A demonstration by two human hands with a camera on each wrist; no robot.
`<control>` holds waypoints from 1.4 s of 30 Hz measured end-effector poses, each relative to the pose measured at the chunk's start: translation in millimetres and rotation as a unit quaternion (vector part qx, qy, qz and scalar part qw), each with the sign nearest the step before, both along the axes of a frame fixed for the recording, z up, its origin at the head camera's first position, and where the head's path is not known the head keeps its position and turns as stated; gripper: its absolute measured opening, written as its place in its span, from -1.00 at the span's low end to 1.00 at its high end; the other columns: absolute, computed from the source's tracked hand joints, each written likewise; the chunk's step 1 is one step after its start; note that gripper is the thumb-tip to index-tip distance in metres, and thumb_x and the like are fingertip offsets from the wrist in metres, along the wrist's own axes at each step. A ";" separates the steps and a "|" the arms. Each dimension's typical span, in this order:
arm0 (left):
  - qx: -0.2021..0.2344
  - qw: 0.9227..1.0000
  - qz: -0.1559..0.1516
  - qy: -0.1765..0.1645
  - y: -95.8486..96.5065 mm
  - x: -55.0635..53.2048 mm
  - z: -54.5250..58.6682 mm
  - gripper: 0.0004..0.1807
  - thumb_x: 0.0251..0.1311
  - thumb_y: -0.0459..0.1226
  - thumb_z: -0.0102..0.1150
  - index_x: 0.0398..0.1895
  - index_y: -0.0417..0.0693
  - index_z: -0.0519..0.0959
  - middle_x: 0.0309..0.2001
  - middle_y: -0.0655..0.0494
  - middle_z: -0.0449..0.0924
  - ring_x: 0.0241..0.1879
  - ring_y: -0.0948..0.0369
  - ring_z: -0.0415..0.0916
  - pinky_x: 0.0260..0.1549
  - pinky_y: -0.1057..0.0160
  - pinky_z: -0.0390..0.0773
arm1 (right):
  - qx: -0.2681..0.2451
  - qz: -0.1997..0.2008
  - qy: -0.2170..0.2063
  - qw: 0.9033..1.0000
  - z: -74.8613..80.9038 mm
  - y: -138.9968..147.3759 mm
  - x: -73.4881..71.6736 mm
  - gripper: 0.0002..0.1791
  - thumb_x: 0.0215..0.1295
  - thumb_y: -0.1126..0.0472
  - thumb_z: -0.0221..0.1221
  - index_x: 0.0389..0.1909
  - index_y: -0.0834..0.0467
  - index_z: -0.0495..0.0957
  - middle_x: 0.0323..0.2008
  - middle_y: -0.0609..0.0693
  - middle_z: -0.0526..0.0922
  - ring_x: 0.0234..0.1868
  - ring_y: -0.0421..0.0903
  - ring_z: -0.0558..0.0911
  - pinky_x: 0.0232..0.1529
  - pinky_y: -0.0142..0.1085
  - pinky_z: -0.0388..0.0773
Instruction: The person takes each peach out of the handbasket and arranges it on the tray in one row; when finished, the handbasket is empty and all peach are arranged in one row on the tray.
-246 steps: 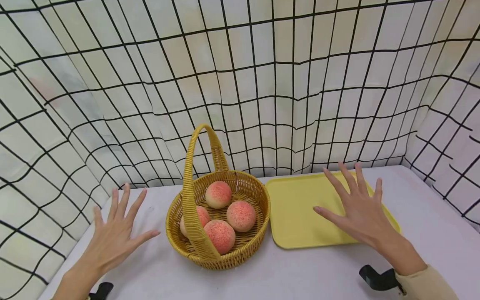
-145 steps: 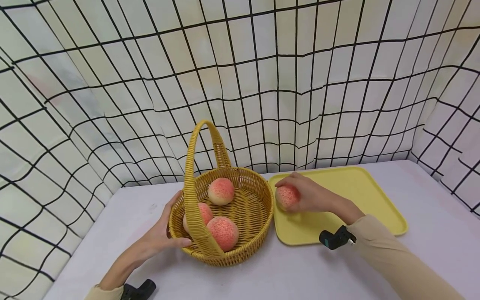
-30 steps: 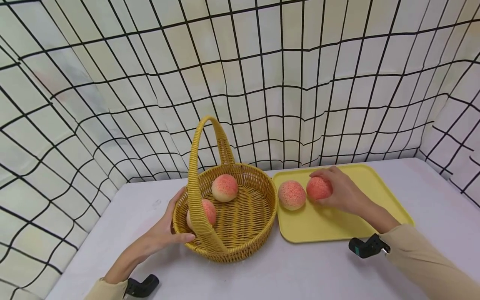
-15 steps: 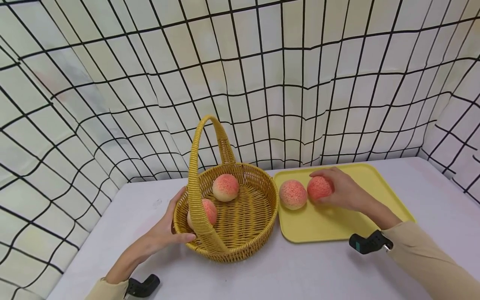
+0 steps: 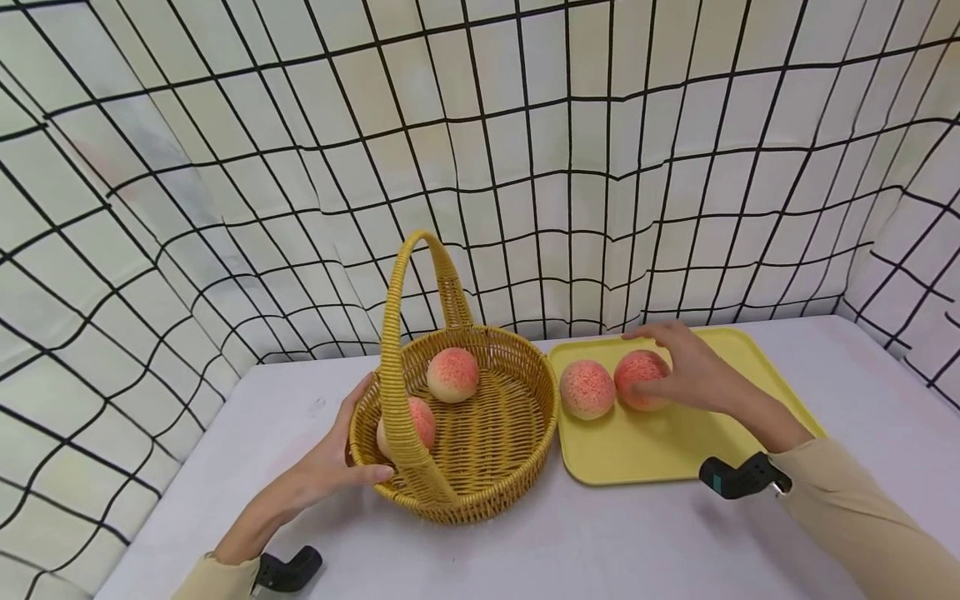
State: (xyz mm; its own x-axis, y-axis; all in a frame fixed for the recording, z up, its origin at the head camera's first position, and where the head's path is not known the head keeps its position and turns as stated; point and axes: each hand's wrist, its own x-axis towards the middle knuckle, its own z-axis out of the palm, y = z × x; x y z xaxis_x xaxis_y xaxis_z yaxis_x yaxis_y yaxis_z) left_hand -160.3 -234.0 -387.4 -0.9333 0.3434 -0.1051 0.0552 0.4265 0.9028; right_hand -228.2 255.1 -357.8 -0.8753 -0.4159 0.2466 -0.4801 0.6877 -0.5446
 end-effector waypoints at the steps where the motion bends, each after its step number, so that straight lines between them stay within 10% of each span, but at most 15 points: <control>1: 0.000 1.000 0.000 0.001 -0.1 -0.1 0.1 0.42 0.09 -0.04 0.55 0.69 0.38 -0.45 0.69 -0.12 -0.29 0.64 -0.18 -0.25 0.47 -0.43 -0.15 | -0.002 0.001 0.011 1.000 4.3 -2.5 1.0 -0.33 0.15 0.23 0.54 0.27 0.28 0.53 0.21 0.38 0.46 0.18 0.35 0.49 0.05 0.29 0.53; 7: 0.002 1.000 0.001 -0.002 -0.9 0.8 1.0 0.43 0.10 -0.04 0.55 0.69 0.38 -0.45 0.69 -0.13 -0.30 0.65 -0.18 -0.27 0.47 -0.43 -0.17 | -0.034 0.029 0.056 0.997 33.8 -48.5 16.1 -0.40 0.25 0.22 0.49 0.29 0.16 0.53 0.25 0.24 0.43 0.13 0.17 0.49 0.04 0.20 0.54; 15: 0.004 1.000 -0.002 -0.005 0.0 1.0 1.7 0.43 0.09 -0.03 0.55 0.69 0.39 -0.45 0.69 -0.11 -0.27 0.64 -0.16 -0.22 0.47 -0.41 -0.11 | -0.112 0.163 0.077 0.977 50.9 -137.9 36.2 -0.33 0.22 0.25 0.51 0.33 0.09 0.49 0.33 -0.01 0.46 0.40 0.00 0.42 0.38 0.11 0.40; 32: -0.010 1.000 0.001 0.000 -2.2 0.9 2.0 0.44 0.06 0.02 0.56 0.69 0.40 -0.45 0.68 -0.12 -0.18 0.63 -0.15 -0.14 0.48 -0.39 -0.04 | -0.129 0.280 -0.066 0.949 6.8 -238.6 15.3 -0.32 0.11 0.25 0.57 0.26 0.27 0.57 0.19 0.07 0.64 0.27 -0.01 0.57 0.30 -0.18 0.50; 42: -0.013 1.000 -0.003 0.003 -2.2 1.2 0.7 0.42 0.09 0.02 0.55 0.69 0.42 -0.45 0.68 -0.14 -0.17 0.64 -0.16 -0.15 0.48 -0.37 -0.03 | -0.029 0.353 -0.018 0.935 -3.5 -245.0 17.4 -0.33 0.26 0.27 0.42 0.38 0.21 0.45 0.40 0.32 0.31 0.44 0.18 0.32 0.33 -0.03 0.46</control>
State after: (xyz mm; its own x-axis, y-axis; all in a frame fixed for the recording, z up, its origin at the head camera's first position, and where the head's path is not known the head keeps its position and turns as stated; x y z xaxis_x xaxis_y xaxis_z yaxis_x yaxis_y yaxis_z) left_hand -159.1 -236.2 -386.7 -0.9319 0.3465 -0.1074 0.0641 0.4486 0.8914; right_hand -210.9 10.1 -361.3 -0.3952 -0.8804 0.2622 -0.7840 0.1745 -0.5958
